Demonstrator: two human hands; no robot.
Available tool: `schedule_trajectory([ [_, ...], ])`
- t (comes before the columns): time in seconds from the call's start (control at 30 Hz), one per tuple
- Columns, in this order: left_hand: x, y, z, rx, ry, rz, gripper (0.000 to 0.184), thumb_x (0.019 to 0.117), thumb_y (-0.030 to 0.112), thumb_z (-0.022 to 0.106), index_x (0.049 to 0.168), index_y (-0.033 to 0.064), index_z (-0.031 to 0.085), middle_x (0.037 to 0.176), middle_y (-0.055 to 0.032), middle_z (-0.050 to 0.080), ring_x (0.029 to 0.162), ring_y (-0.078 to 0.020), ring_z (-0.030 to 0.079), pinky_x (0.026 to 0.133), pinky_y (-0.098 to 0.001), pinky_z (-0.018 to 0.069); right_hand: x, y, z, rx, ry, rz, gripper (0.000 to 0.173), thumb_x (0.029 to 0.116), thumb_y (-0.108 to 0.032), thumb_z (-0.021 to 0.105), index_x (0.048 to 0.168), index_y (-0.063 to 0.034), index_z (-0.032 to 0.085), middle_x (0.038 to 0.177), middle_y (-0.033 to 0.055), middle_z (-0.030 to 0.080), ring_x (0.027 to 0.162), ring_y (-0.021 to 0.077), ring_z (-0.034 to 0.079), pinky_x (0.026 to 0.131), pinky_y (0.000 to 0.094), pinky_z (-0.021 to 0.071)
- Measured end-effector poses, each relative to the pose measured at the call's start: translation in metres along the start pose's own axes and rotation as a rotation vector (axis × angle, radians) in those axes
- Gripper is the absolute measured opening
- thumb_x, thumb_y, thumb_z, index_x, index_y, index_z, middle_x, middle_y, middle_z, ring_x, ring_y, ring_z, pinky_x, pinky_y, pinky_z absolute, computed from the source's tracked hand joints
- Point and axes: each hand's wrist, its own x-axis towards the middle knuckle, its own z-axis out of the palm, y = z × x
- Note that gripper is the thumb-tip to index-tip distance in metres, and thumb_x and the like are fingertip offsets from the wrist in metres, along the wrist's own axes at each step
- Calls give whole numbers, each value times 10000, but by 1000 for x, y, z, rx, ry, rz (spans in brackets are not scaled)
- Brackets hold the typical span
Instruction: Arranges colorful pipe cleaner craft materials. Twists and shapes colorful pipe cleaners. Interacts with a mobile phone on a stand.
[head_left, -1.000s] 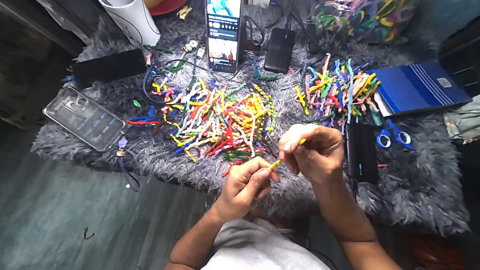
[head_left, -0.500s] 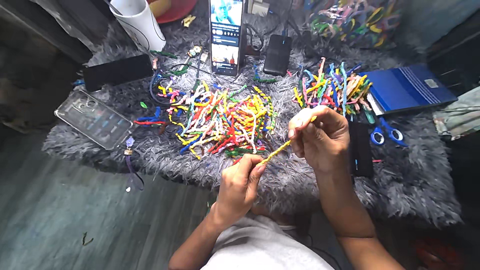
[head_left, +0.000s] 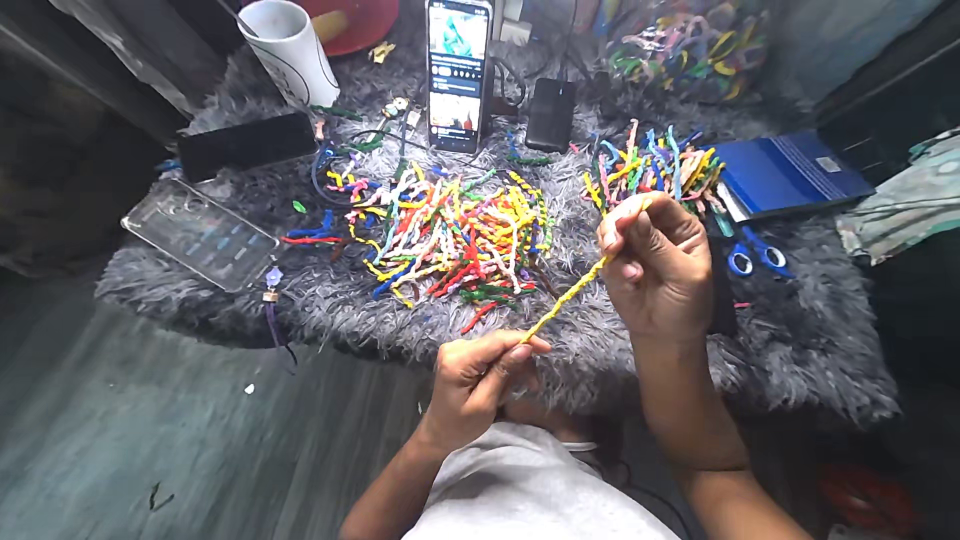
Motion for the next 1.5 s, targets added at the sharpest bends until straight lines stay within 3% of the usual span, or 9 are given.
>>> schedule_trajectory([
  [0.17,-9,1,-1,-309,-99,-12,333,1110,228,434,1164,33,698,954,13,772,714,50,681,589,-97,536,-3,-1,13,47,3,-8,186,1051,-124,555,1014,-104,736,874,-36,723,637,-26,631,543,100,514],
  [0.27,-14,-4,-6,-313,-131,-13,335,1113,217,425,1159,22,693,946,-9,771,713,29,691,601,-115,552,7,-5,4,-27,38,-72,220,1068,-171,524,1011,-184,736,861,-107,697,657,-57,606,572,84,498],
  [0.4,-12,-13,-21,-2,2,-14,323,1110,182,441,1129,-4,704,957,-11,765,737,12,683,633,-163,573,30,-14,-17,-242,86,-122,262,1063,-64,467,1012,-128,717,837,-85,736,644,-33,641,577,114,532],
  [0.63,13,-22,-55,382,332,41,238,1068,95,485,1158,14,689,976,34,754,753,4,667,669,-180,566,72,-22,-94,-904,154,56,145,997,-73,622,1139,-48,643,789,-92,688,584,-41,615,544,131,529],
  [0.7,18,-27,-61,430,380,43,232,1060,71,481,1155,-11,677,986,25,745,776,4,673,703,-186,578,84,-24,-112,-1229,250,134,222,995,-136,653,1184,-19,656,858,12,686,632,30,631,601,207,549],
  [0.8,26,-35,-67,519,406,39,230,1049,72,500,1142,-35,681,1045,-28,731,874,-15,685,810,-211,583,101,-21,-113,-1509,348,219,416,1016,-191,623,1377,14,593,1226,259,679,999,368,688,904,543,504],
  [1.03,49,-62,-60,745,373,117,205,1003,107,595,1128,11,725,1210,-133,684,1180,-180,621,1019,-310,497,152,44,-71,-1431,97,-99,547,1002,-228,632,1475,8,492,1352,271,597,1181,357,640,1000,448,520],
  [1.2,45,-66,-62,726,443,162,185,997,102,595,1082,18,737,1124,-100,705,1090,-131,645,943,-260,530,192,99,-68,-1417,24,-298,609,973,-252,637,1520,-42,473,1447,223,557,1315,384,545,1083,528,424],
  [1.5,45,-67,-60,683,435,160,169,986,105,609,1003,17,752,1018,-64,713,1002,-98,644,897,-233,526,214,156,-64,-1392,-49,-318,587,1007,-289,595,1546,-94,472,1545,203,483,1385,386,492,1074,576,393],
])
